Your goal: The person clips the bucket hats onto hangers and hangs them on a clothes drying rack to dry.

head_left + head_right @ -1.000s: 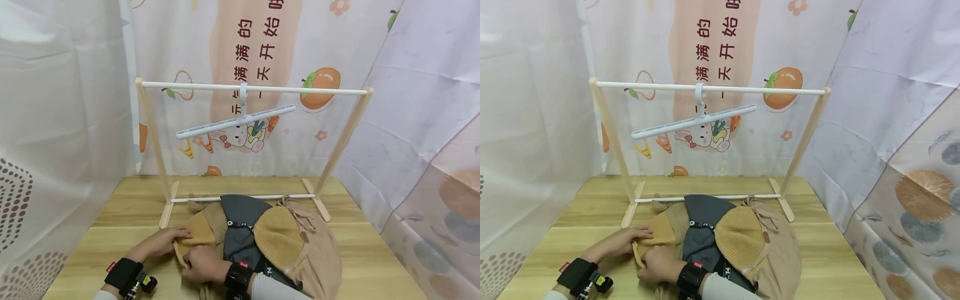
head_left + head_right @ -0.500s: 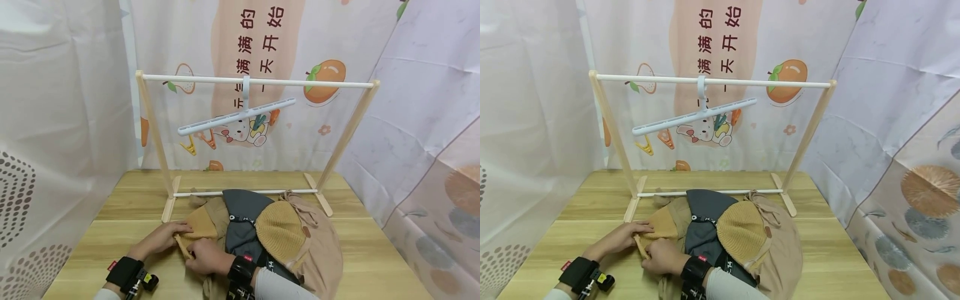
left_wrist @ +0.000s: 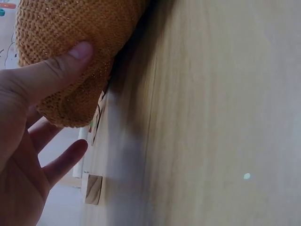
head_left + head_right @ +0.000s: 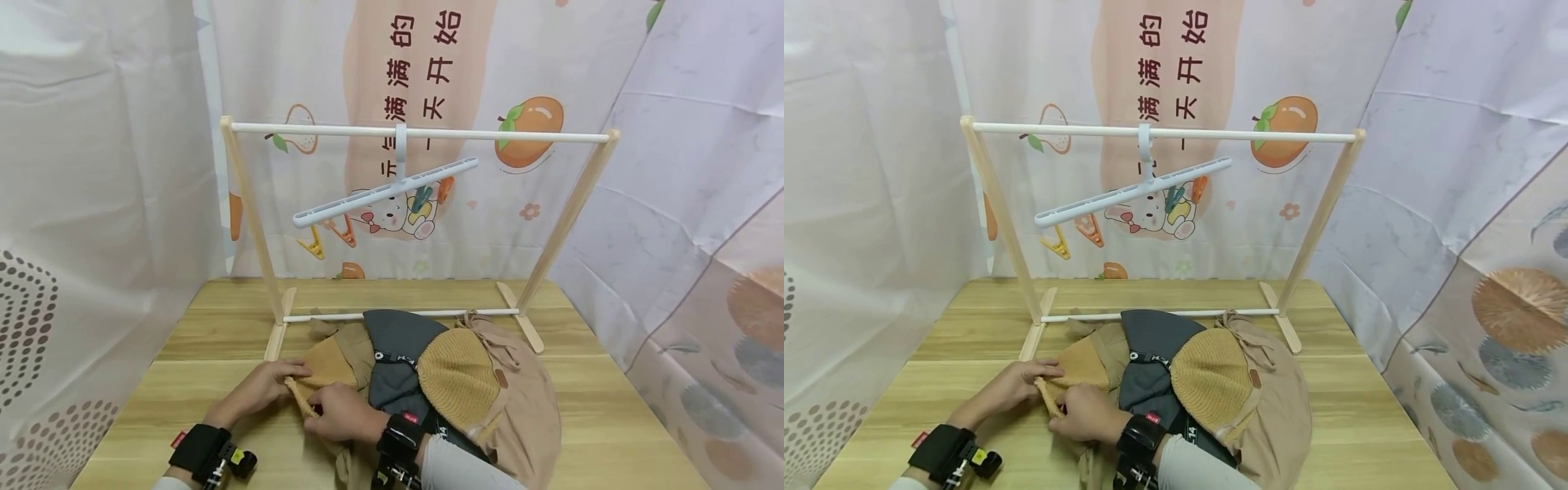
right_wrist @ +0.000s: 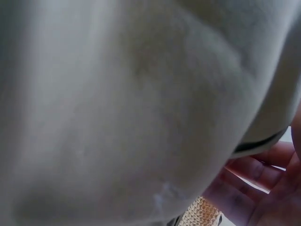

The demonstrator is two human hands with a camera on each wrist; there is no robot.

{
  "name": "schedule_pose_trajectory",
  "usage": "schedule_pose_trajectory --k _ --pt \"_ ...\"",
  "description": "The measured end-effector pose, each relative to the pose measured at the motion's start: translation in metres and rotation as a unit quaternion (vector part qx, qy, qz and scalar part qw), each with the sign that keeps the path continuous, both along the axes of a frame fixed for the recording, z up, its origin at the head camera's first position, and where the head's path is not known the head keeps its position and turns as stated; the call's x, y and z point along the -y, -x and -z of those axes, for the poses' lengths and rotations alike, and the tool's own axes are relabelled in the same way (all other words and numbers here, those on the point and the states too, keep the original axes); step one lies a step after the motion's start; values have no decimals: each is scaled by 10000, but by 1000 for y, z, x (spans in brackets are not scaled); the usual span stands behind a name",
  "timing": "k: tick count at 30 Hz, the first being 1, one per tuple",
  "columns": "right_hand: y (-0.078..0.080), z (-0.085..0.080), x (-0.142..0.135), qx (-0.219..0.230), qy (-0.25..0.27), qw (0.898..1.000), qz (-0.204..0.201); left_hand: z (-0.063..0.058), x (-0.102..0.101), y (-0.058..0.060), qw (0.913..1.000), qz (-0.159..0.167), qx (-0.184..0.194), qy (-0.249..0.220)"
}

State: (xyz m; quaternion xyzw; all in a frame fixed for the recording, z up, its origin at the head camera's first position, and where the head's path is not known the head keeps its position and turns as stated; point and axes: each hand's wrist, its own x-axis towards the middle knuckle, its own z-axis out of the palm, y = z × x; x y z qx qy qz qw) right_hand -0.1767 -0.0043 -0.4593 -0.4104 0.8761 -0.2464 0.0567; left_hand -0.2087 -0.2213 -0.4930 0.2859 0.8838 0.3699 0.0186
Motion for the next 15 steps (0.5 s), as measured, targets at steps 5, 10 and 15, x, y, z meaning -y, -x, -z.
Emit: schedule_pose_trajectory --k 5,10,15 --pt "1 -7 -3 224 343 9991 92 0 -1 0 9980 -275 217 -523" --pt "0 -16 -6 366 539 9977 175 -5 -1 -1 9954 -318 134 -897" --pt "0 -20 -9 219 782 9965 185 -7 -3 -1 9918 -243 -180 -1245"
